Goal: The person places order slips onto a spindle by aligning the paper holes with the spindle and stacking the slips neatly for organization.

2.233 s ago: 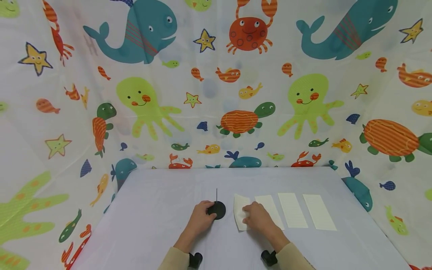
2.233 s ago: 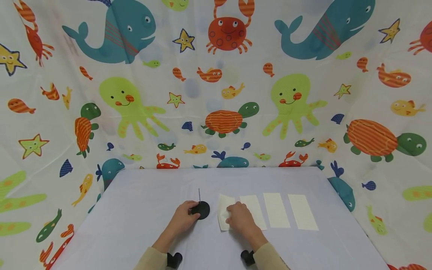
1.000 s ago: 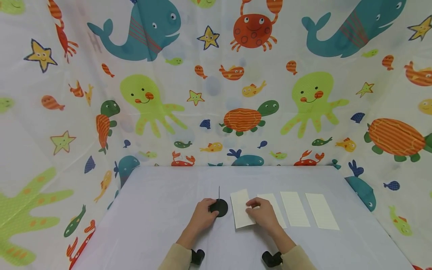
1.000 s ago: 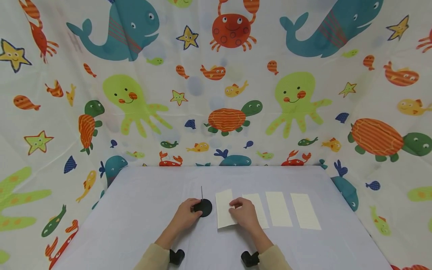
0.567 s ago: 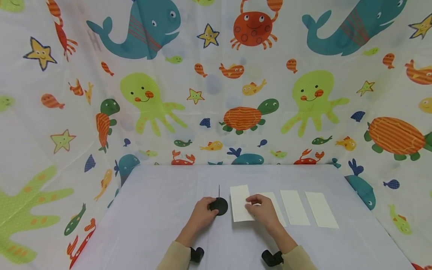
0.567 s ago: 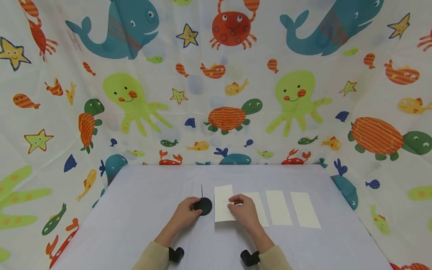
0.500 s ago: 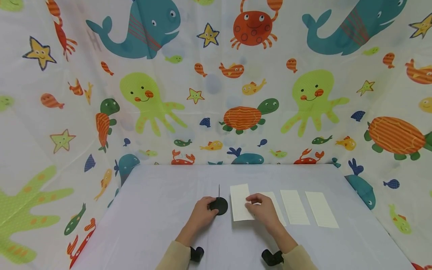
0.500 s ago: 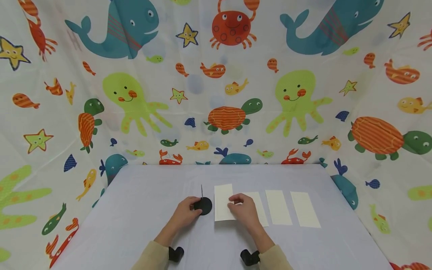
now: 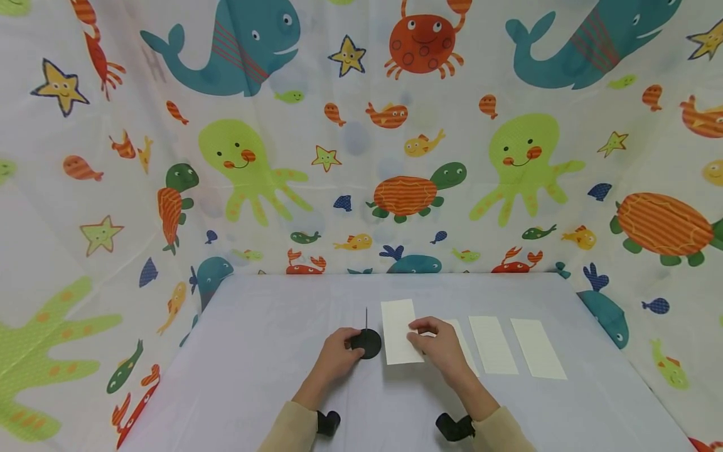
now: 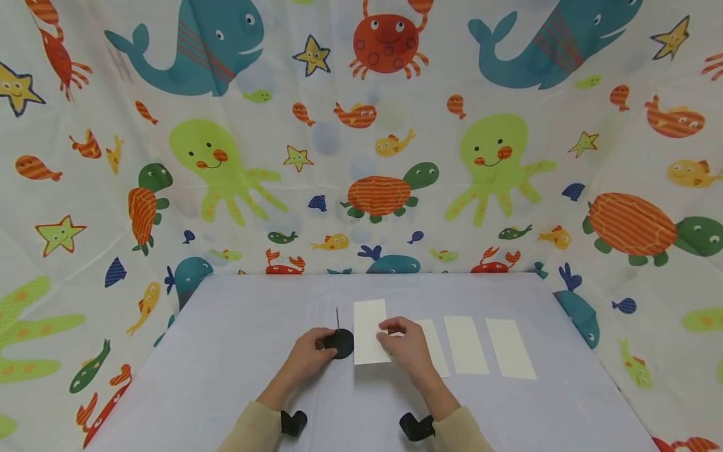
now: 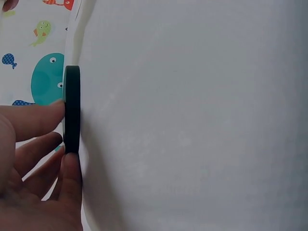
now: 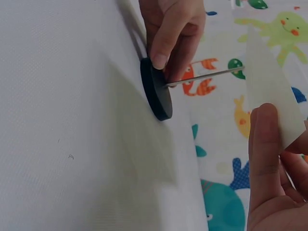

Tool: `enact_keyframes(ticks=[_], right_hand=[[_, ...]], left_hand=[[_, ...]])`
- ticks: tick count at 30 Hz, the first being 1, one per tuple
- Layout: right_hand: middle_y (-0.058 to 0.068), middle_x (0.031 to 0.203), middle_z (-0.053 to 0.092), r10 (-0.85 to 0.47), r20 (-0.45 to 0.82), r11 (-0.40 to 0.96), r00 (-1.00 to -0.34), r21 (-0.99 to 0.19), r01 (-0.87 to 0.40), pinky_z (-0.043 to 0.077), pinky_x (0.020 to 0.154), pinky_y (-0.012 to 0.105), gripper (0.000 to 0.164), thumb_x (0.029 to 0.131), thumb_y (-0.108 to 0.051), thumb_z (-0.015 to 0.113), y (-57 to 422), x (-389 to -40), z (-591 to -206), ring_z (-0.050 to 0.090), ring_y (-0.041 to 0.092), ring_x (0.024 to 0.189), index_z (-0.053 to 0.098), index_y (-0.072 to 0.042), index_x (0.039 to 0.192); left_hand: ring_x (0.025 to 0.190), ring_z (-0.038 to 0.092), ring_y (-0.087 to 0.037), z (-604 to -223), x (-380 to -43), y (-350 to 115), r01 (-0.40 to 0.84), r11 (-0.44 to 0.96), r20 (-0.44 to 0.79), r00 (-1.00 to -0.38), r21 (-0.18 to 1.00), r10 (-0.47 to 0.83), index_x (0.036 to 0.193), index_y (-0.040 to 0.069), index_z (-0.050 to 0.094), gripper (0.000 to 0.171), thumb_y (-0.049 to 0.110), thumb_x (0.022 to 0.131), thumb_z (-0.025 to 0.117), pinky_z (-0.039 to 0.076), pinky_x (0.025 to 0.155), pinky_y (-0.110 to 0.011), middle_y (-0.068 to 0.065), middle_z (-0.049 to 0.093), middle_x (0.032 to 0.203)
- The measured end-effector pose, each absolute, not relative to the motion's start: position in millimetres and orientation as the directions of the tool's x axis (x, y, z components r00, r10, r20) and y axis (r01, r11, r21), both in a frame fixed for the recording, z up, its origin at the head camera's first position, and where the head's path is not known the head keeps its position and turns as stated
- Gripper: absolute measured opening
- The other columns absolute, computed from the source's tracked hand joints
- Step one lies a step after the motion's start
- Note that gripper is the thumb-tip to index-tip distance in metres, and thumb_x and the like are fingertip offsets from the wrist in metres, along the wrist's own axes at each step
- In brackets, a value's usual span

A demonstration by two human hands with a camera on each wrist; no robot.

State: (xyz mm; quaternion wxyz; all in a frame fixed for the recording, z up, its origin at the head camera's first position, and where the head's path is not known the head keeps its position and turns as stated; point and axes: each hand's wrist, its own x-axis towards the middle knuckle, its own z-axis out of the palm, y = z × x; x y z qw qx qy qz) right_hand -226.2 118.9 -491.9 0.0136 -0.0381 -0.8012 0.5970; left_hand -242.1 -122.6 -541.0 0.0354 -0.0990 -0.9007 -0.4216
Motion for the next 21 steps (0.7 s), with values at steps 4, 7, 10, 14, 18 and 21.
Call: enact_keyframes(ticks=[4, 7, 10, 14, 18, 21], right_hand=[[0.01, 0.104, 0.064, 0.074, -0.019, 0.269, -0.997, -0.963, 0.039, 0.05, 0.07, 0.031, 0.02, 0.087, -0.015, 0.079, 118, -224, -488, 0.055, 0.026, 0.097, 0.073, -0.006, 0.104], [0.01, 0.103, 0.064, 0.079, -0.013, 0.262, -0.997, -0.964, 0.033, 0.051, 0.07, 0.03, 0.019, 0.087, -0.014, 0.078, 116, -224, -485, 0.055, 0.026, 0.097, 0.073, -0.006, 0.104], [0.009, 0.104, 0.064, 0.084, -0.008, 0.257, -0.996, -0.966, 0.029, 0.052, 0.071, 0.03, 0.018, 0.088, -0.014, 0.077, 114, -223, -483, 0.056, 0.026, 0.098, 0.073, -0.007, 0.104], [0.009, 0.104, 0.064, 0.089, -0.003, 0.247, -0.996, -0.969, 0.025, 0.052, 0.073, 0.03, 0.017, 0.089, -0.014, 0.076, 110, -223, -479, 0.055, 0.027, 0.099, 0.073, -0.008, 0.105], [0.01, 0.104, 0.064, 0.095, 0.001, 0.24, -0.996, -0.971, 0.022, 0.053, 0.073, 0.03, 0.017, 0.089, -0.013, 0.077, 107, -222, -474, 0.056, 0.027, 0.098, 0.073, -0.009, 0.104], [0.009, 0.105, 0.064, 0.094, 0.002, 0.238, -0.996, -0.971, 0.02, 0.054, 0.074, 0.03, 0.017, 0.089, -0.013, 0.077, 106, -222, -472, 0.056, 0.027, 0.098, 0.073, -0.009, 0.105]], left_hand=[[0.097, 0.06, -0.028, -543, -243, -122, 0.188, 0.632, 0.131, -0.982, 0.752, 0.135, 0.122, -0.004, 0.067, 0.039, 0.006, 0.085, 0.074, 0.051, 0.086, -0.046, -0.019, 0.066, 0.119], [0.096, 0.058, -0.026, -544, -242, -121, 0.166, 0.633, 0.113, -0.986, 0.756, 0.123, 0.122, -0.003, 0.068, 0.039, 0.007, 0.085, 0.075, 0.05, 0.086, -0.044, -0.017, 0.066, 0.118], [0.093, 0.057, -0.024, -543, -242, -121, 0.17, 0.631, 0.12, -0.985, 0.757, 0.122, 0.121, -0.004, 0.068, 0.039, 0.005, 0.084, 0.075, 0.049, 0.083, -0.042, -0.017, 0.067, 0.114], [0.089, 0.055, -0.023, -540, -242, -121, 0.179, 0.625, 0.133, -0.984, 0.759, 0.12, 0.119, -0.005, 0.068, 0.039, 0.004, 0.082, 0.076, 0.048, 0.08, -0.039, -0.015, 0.066, 0.109], [0.088, 0.054, -0.022, -537, -242, -121, 0.187, 0.622, 0.141, -0.982, 0.76, 0.123, 0.119, -0.007, 0.067, 0.038, 0.003, 0.083, 0.076, 0.047, 0.079, -0.038, -0.013, 0.065, 0.104], [0.087, 0.053, -0.021, -536, -242, -120, 0.187, 0.63, 0.145, -0.982, 0.753, 0.119, 0.118, -0.007, 0.067, 0.036, 0.003, 0.084, 0.075, 0.047, 0.077, -0.037, -0.012, 0.064, 0.101]])
